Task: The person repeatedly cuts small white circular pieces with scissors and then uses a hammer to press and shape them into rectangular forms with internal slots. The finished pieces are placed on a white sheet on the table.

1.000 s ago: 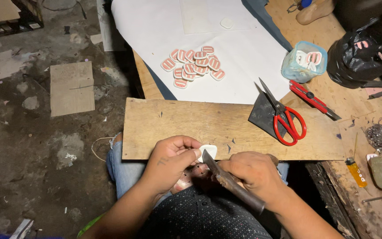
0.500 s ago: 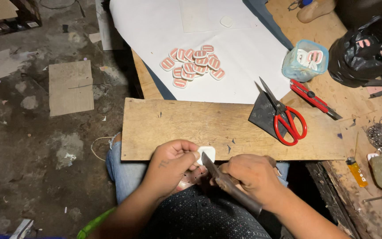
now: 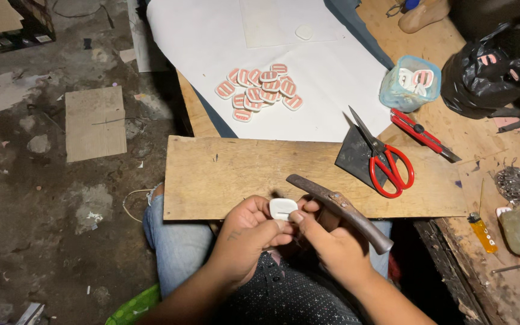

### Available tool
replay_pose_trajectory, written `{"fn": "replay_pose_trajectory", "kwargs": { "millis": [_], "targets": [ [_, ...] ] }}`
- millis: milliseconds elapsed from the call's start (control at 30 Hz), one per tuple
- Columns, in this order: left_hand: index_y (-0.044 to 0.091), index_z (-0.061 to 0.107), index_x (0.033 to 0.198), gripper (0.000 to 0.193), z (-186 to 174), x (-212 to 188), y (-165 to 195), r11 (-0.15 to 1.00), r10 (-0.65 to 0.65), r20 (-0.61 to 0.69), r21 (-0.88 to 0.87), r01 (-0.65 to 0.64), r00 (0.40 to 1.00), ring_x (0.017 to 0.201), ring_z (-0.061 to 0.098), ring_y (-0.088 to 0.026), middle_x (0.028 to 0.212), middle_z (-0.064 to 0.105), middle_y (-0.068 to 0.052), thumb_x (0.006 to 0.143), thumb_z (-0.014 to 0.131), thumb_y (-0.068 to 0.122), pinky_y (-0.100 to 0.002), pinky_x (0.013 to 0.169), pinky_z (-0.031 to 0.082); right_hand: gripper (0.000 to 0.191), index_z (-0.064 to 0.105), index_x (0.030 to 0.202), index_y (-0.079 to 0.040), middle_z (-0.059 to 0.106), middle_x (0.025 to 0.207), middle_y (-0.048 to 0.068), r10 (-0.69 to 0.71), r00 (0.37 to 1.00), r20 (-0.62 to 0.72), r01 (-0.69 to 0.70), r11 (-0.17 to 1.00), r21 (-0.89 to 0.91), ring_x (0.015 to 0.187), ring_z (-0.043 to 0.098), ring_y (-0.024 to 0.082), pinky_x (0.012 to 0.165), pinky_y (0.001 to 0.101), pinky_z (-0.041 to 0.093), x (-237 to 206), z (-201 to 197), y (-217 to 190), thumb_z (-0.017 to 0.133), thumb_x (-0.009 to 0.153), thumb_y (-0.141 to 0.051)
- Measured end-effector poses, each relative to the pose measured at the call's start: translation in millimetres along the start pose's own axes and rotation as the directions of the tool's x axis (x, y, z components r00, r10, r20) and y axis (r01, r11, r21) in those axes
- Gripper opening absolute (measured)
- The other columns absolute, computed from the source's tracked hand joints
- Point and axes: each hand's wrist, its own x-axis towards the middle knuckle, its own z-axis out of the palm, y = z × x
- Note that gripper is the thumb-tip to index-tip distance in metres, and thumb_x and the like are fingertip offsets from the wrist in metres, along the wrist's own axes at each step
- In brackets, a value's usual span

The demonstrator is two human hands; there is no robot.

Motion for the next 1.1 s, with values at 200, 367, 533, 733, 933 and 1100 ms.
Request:
{"fn": "replay_pose_trajectory", "kwargs": {
  "millis": [200,367,533,733,933,1100],
  "targets": [
    [-0.007,0.063,0.114,0.023,-4,-3,2,0.939,0.223,0.089,0.246,-0.239,0.971,0.082,0.067,-0.010,0.095,0.072,-0.011,0.091,0.064,-0.003,-0.023,0.073,0.057,0.023,0.069,0.099,0.000,0.072,0.092,0.005,0.059,0.998,-0.012,-0.061,0.974,-0.219,0.085,0.066,0.011,0.076,0.0294,0.055,4,-17,-8,0.079,0.081,-0.008],
    [-0.009,0.067,0.109,0.020,-11,1,8,0.947,0.115,0.064,0.296,-0.129,0.991,0.070,0.067,-0.010,0.086,0.072,-0.010,0.091,0.064,-0.001,-0.023,0.060,0.054,0.019,0.071,0.100,-0.001,0.067,0.086,0.010,-0.204,0.974,0.099,0.226,0.843,-0.489,0.078,0.060,0.016,0.069,0.0318,0.050,2,-10,-26,0.079,0.085,-0.009],
    [-0.006,0.062,0.105,0.015,-19,9,18,0.942,0.093,-0.133,0.333,-0.044,0.987,0.065,0.067,-0.012,0.079,0.073,-0.015,0.090,0.063,-0.002,-0.021,0.056,0.054,0.024,0.067,0.102,-0.002,0.068,0.088,0.009,-0.599,0.645,0.475,0.744,0.349,-0.570,0.073,0.064,0.023,0.063,0.0314,0.051,-5,-6,-41,0.077,0.089,-0.019],
    [-0.006,0.059,0.103,0.015,-15,8,16,0.974,0.075,-0.173,0.223,-0.035,0.982,0.061,0.071,-0.017,0.076,0.071,-0.014,0.089,0.060,-0.004,-0.026,0.052,0.053,0.026,0.068,0.095,-0.007,0.057,0.073,0.006,-0.518,0.681,0.517,0.715,0.318,-0.623,0.065,0.059,0.028,0.057,0.0404,0.045,-9,2,-41,0.078,0.083,-0.028],
    [-0.007,0.063,0.102,0.011,-15,2,10,0.918,0.198,-0.033,0.355,-0.174,0.980,0.067,0.072,-0.012,0.080,0.074,-0.013,0.092,0.062,-0.001,-0.022,0.059,0.058,0.023,0.070,0.095,-0.007,0.056,0.069,0.006,-0.499,0.659,0.563,0.725,0.223,-0.651,0.060,0.058,0.026,0.054,0.0405,0.044,-8,2,-43,0.076,0.080,-0.023],
    [-0.005,0.065,0.102,0.011,-29,3,11,0.996,-0.004,0.055,0.094,-0.001,0.998,0.061,0.064,-0.011,0.076,0.071,-0.012,0.093,0.063,0.000,-0.021,0.048,0.046,0.024,0.067,0.082,-0.008,0.059,0.064,0.005,-0.544,0.635,0.548,0.762,0.326,-0.559,0.054,0.061,0.022,0.048,0.0355,0.046,2,-7,-45,0.085,0.079,-0.024]
  ]
}}
